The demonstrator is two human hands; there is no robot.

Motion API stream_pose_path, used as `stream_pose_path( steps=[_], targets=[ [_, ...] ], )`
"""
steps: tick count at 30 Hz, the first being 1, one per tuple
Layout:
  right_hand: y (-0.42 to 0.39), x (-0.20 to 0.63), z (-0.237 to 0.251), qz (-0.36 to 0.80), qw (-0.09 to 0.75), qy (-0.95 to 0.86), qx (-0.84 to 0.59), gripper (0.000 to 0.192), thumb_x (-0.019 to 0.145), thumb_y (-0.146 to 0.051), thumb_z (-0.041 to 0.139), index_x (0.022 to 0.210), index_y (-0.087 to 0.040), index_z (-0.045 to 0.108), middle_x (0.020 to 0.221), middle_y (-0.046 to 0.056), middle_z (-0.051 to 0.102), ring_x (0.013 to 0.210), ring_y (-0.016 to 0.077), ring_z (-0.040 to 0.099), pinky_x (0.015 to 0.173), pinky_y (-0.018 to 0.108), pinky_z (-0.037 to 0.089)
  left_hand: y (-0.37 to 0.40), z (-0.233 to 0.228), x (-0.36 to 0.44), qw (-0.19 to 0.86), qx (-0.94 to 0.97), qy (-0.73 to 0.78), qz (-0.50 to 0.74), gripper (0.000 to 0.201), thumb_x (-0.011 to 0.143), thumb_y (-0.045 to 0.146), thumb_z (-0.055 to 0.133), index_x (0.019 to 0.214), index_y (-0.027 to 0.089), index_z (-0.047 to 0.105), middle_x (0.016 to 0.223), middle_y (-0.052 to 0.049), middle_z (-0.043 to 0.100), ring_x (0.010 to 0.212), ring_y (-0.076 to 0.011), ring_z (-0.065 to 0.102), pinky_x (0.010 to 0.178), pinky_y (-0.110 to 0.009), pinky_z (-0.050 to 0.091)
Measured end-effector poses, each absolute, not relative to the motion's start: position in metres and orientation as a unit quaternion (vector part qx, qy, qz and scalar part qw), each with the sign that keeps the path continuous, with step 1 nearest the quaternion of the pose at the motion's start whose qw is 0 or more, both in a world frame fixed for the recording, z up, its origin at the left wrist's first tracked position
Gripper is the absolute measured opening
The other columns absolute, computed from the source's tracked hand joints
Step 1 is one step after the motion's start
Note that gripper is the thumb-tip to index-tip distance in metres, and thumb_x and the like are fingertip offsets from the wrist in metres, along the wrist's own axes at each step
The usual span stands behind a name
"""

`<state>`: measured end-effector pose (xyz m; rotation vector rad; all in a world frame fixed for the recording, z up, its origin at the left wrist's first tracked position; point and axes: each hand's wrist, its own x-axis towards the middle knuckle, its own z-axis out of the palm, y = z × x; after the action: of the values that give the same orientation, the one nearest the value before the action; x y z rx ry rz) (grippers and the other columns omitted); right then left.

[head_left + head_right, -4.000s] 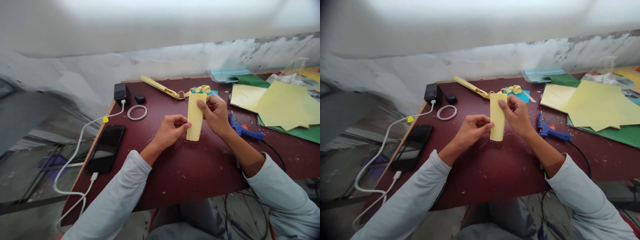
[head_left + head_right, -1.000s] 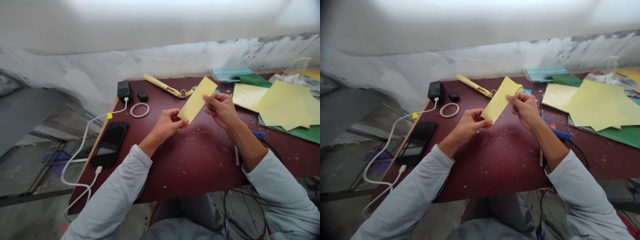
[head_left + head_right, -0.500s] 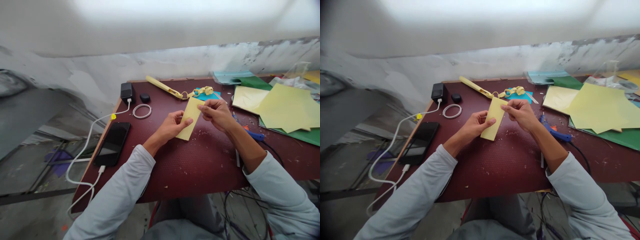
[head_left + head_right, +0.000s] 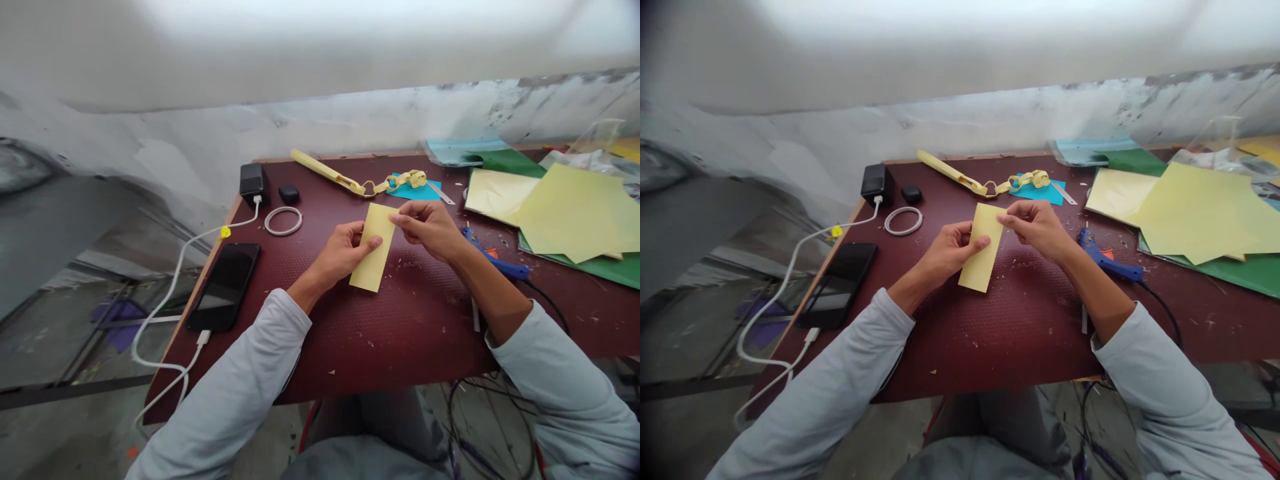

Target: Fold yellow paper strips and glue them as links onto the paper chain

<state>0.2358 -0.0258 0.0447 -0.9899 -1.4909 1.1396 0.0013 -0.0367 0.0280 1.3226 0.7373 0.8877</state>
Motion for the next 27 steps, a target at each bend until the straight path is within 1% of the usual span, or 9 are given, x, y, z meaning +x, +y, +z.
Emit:
stream_pose_path(
  steps=[3,6,10,13,17,19,22,25,27],
  targets=[
    [-0.028,0.235,0.042,0.442,0.461,-0.652,-0.408,0.042,0.094,-0.053,0.088,0.077,-0.020,0.068,0.059,-0.004,0.049,0.051,0.0083,0.041,0.048,0.026,0.026,-0.036,0.027,0.003,0.630,0.584,0.323,0.397,0.048,0.093,0.058,0.084,0.111,0.014,0.076,0.094,-0.009,0.079,0.076,-0.0167,0.071,0.067,-0.026,0.056],
    [-0.028,0.233,0.040,0.419,0.479,-0.654,-0.410,0.044,0.100,-0.054,0.082,0.076,-0.020,0.067,0.059,-0.005,0.048,0.051,0.0081,0.038,0.048,0.027,0.027,-0.035,0.025,0.003,0.624,0.590,0.324,0.399,0.050,0.095,0.062,0.081,0.105,0.013,0.076,0.092,-0.008,0.078,0.073,-0.0157,0.068,0.065,-0.025,0.054],
    [-0.029,0.229,0.041,0.392,0.504,-0.650,-0.411,0.043,0.102,-0.055,0.079,0.078,-0.020,0.070,0.058,-0.005,0.047,0.050,0.0086,0.038,0.048,0.028,0.027,-0.035,0.024,0.004,0.622,0.600,0.315,0.393,0.052,0.090,0.063,0.085,0.100,0.013,0.077,0.092,-0.008,0.078,0.073,-0.0145,0.067,0.065,-0.025,0.053],
    [-0.031,0.227,0.045,0.400,0.484,-0.662,-0.410,0.044,0.100,-0.058,0.079,0.079,-0.020,0.069,0.060,-0.005,0.048,0.050,0.0086,0.039,0.048,0.028,0.026,-0.034,0.023,0.004,0.625,0.588,0.315,0.406,0.053,0.088,0.062,0.087,0.102,0.013,0.078,0.093,-0.008,0.079,0.074,-0.0150,0.068,0.067,-0.025,0.055],
    [-0.033,0.226,0.049,0.390,0.465,-0.679,-0.412,0.050,0.099,-0.058,0.081,0.072,-0.020,0.061,0.060,-0.005,0.048,0.052,0.0084,0.040,0.050,0.029,0.027,-0.034,0.023,0.004,0.627,0.573,0.326,0.416,0.050,0.089,0.061,0.087,0.100,0.013,0.080,0.092,-0.008,0.080,0.075,-0.0153,0.070,0.067,-0.025,0.056],
    [-0.033,0.226,0.049,0.394,0.466,-0.677,-0.411,0.049,0.099,-0.058,0.080,0.075,-0.021,0.061,0.060,-0.005,0.048,0.052,0.0086,0.040,0.050,0.029,0.027,-0.034,0.024,0.003,0.624,0.570,0.332,0.419,0.050,0.089,0.061,0.087,0.097,0.013,0.080,0.090,-0.007,0.079,0.074,-0.0147,0.069,0.066,-0.025,0.056],
    [-0.033,0.226,0.048,0.398,0.443,-0.693,-0.407,0.048,0.098,-0.059,0.082,0.076,-0.020,0.062,0.062,-0.005,0.049,0.054,0.0089,0.039,0.050,0.029,0.026,-0.034,0.026,0.003,0.616,0.560,0.340,0.437,0.049,0.088,0.061,0.088,0.095,0.014,0.080,0.089,-0.006,0.080,0.072,-0.0139,0.068,0.064,-0.024,0.055],
    [-0.033,0.224,0.048,0.395,0.435,-0.699,-0.407,0.051,0.098,-0.061,0.080,0.075,-0.021,0.060,0.063,-0.005,0.048,0.056,0.0093,0.037,0.051,0.028,0.026,-0.034,0.026,0.003,0.611,0.558,0.347,0.441,0.051,0.085,0.063,0.089,0.092,0.014,0.080,0.089,-0.007,0.081,0.072,-0.0152,0.070,0.063,-0.025,0.056],
    [-0.033,0.223,0.047,0.403,0.439,-0.694,-0.404,0.049,0.099,-0.062,0.079,0.080,-0.020,0.062,0.064,-0.005,0.048,0.058,0.0100,0.039,0.051,0.028,0.028,-0.033,0.025,0.003,0.608,0.556,0.344,0.450,0.053,0.084,0.065,0.090,0.091,0.014,0.079,0.087,-0.008,0.081,0.072,-0.0157,0.071,0.063,-0.026,0.058]
  ],
)
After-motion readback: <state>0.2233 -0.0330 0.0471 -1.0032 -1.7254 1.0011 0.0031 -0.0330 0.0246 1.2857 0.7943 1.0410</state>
